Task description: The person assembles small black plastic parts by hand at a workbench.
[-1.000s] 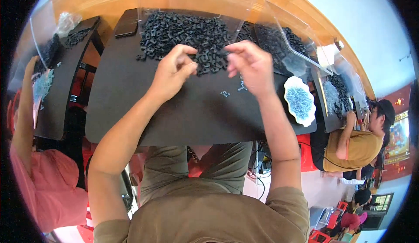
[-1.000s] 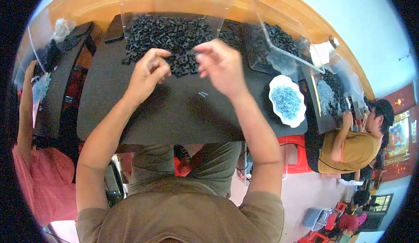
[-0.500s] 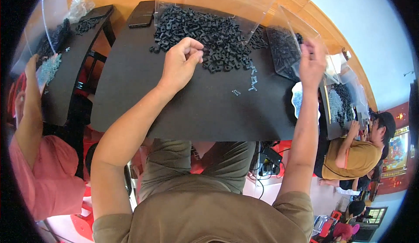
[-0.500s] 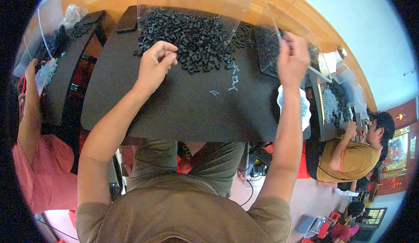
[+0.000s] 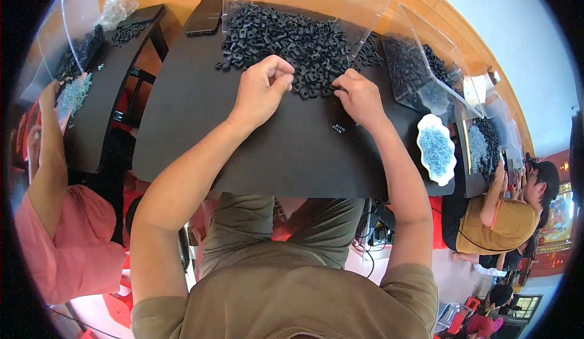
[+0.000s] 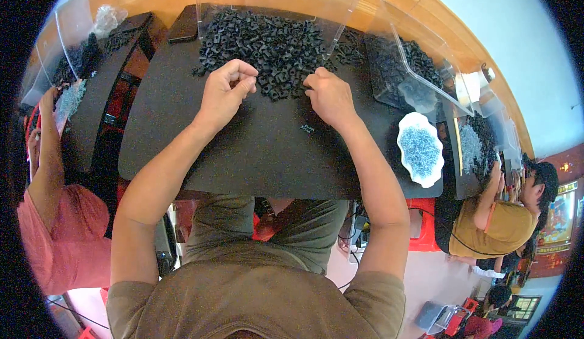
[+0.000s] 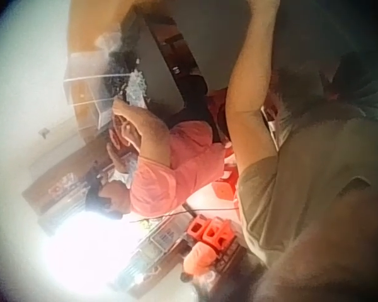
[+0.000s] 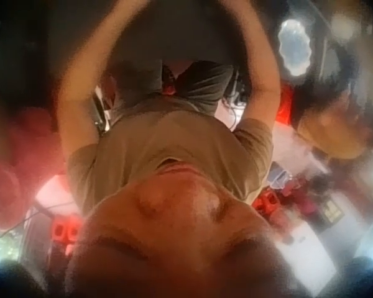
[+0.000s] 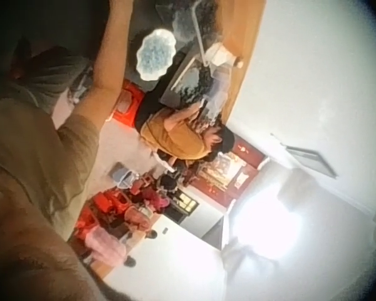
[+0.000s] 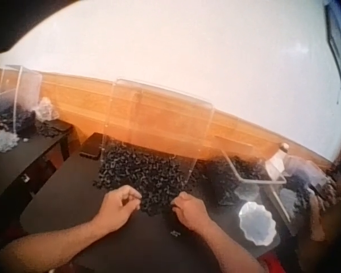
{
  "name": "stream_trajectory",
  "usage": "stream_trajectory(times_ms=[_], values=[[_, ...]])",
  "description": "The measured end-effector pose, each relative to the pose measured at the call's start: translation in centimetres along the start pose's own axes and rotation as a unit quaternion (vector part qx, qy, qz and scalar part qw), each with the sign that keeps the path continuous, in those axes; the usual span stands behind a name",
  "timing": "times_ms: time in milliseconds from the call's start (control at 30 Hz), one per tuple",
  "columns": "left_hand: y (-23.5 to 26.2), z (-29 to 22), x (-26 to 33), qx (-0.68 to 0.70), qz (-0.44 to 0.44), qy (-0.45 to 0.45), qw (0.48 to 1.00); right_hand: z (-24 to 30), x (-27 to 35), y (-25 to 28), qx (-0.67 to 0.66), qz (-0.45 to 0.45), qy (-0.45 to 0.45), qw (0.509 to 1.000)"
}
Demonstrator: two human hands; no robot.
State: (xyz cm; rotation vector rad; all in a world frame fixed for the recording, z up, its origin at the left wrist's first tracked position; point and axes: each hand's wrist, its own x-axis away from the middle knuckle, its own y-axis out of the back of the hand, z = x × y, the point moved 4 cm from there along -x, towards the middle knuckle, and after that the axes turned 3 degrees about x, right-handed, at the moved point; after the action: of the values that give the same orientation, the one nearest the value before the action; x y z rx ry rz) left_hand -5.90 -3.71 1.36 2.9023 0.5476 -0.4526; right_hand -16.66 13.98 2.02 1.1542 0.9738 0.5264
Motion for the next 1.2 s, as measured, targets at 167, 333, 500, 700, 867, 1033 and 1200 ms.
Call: stream_trajectory(times_ms=[167, 333, 500, 700, 867, 1033, 1200], values=[[-0.6, 0.1, 0.3, 0.005, 0.027, 0.000, 1.000, -0.8, 0.3, 0.6, -0.191, -0.036, -0.024, 0.981], [-2.0, 0.3, 0.9, 0.054, 0.075, -0.002, 0.996, 1.1, 0.6, 1.8, -0.442, 0.000, -0.072, 0.894], [-3.2, -0.7, 1.4, 0.078, 0.110, -0.022, 0.991, 3.5, 0.7, 1.6, -0.461, 0.020, -0.049, 0.886], [-2.0, -0.2, 1.1, 0.127, 0.092, 0.080, 0.984, 2.3, 0.5, 2.6, -0.491, -0.031, -0.116, 0.863], [-1.6, 0.5, 0.9, 0.214, 0.072, 0.138, 0.964, -0.5, 2.0, 4.4, -0.412, 0.080, -0.085, 0.904], [-1.8, 0.5, 0.9, 0.224, 0.084, 0.145, 0.960, 1.7, 2.4, 3.0, -0.272, 0.226, 0.055, 0.934], [-1.9, 0.7, 0.9, 0.218, 0.094, 0.141, 0.961, 1.7, 2.4, 1.9, -0.252, 0.215, 0.071, 0.941]])
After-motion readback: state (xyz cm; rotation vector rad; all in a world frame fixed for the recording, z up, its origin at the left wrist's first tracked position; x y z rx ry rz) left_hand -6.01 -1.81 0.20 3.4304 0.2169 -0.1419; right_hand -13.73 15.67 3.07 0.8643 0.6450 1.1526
